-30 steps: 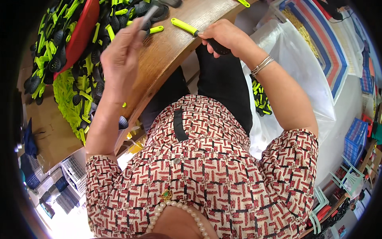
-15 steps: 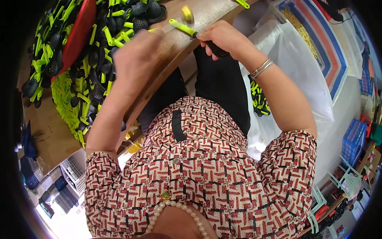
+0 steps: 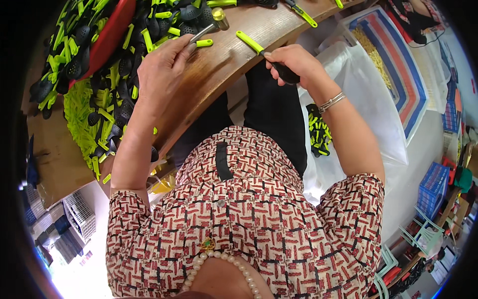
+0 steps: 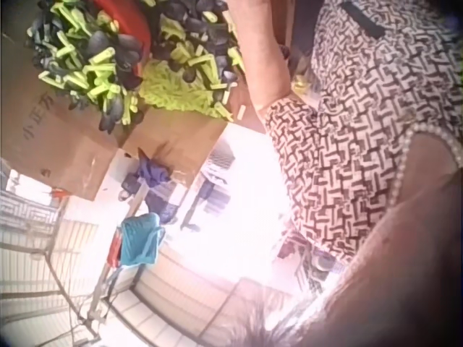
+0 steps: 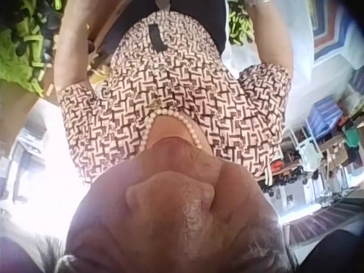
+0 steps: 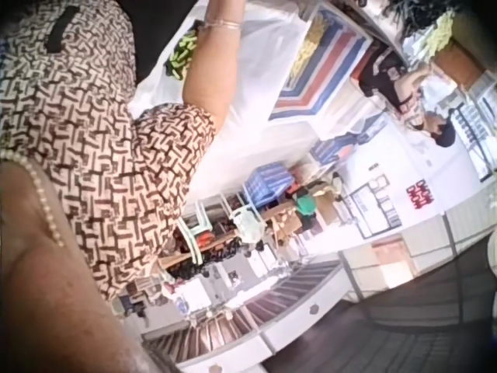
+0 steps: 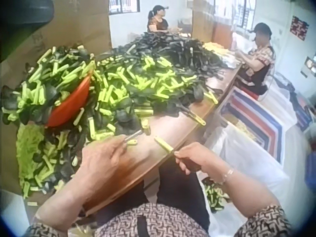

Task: The person assembles slotted spoons by attaching plastic handle pieces onto the spoon stems by hand and tapping them into place using a small hammer.

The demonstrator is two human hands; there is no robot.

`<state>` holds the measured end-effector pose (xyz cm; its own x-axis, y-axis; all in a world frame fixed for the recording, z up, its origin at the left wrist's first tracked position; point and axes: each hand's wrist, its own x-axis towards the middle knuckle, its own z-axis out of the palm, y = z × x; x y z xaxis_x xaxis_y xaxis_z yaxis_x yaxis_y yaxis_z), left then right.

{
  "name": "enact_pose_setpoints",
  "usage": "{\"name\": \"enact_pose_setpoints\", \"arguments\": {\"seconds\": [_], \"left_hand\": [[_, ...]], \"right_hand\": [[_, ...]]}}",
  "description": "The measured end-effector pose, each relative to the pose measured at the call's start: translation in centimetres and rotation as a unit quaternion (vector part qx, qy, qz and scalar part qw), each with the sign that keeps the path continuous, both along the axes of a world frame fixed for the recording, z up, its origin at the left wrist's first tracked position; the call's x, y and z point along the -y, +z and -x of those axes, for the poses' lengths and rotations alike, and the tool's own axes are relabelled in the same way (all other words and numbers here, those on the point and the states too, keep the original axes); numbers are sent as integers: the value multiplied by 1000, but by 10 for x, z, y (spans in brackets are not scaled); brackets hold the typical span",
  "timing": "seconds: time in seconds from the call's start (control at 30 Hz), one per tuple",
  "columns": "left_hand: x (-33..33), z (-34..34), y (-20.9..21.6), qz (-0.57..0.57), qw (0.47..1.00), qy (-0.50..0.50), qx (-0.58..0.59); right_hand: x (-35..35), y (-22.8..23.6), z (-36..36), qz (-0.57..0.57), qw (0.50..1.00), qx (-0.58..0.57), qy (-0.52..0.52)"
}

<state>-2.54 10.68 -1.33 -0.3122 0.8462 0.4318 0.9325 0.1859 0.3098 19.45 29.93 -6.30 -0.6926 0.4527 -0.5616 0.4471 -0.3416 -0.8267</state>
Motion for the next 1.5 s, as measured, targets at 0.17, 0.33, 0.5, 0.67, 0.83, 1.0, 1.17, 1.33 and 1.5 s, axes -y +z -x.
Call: {"name": "enact_pose_setpoints", "arguments": {"seconds": [0.17, 0.33, 0.5, 0.67, 0.83, 1.0, 1.17, 1.33, 1.5], "left_hand": [[-8, -11, -9, 10, 998, -26, 60], [-16, -25, -20, -49, 995, -60, 55], [-24, -33, -26, -9, 996, -86, -33], [-32, -29, -24, 19, 996, -90, -22], [-23, -38, -20, -8, 995, -87, -46], [-24, -40, -23, 44, 990, -104, -86], [-23, -34, -13, -45, 996, -71, -15], [-12, -30, -48, 60, 996, -65, -29], [-4, -13, -22, -36, 999, -3, 4]], "right_hand": [[-7, -10, -13, 114, 993, 7, -24], [8, -9, -16, -36, 999, 2, -14], [16, 6, 4, -75, 997, 19, -14], [12, 5, 7, -59, 998, 20, -12], [13, 2, 8, -67, 998, 6, -8], [12, -2, 11, -82, 997, 3, 1], [10, -10, 18, -86, 996, -13, 8], [8, -10, 27, -86, 996, 4, 17], [8, -25, 16, -68, 997, -41, -25]]}}
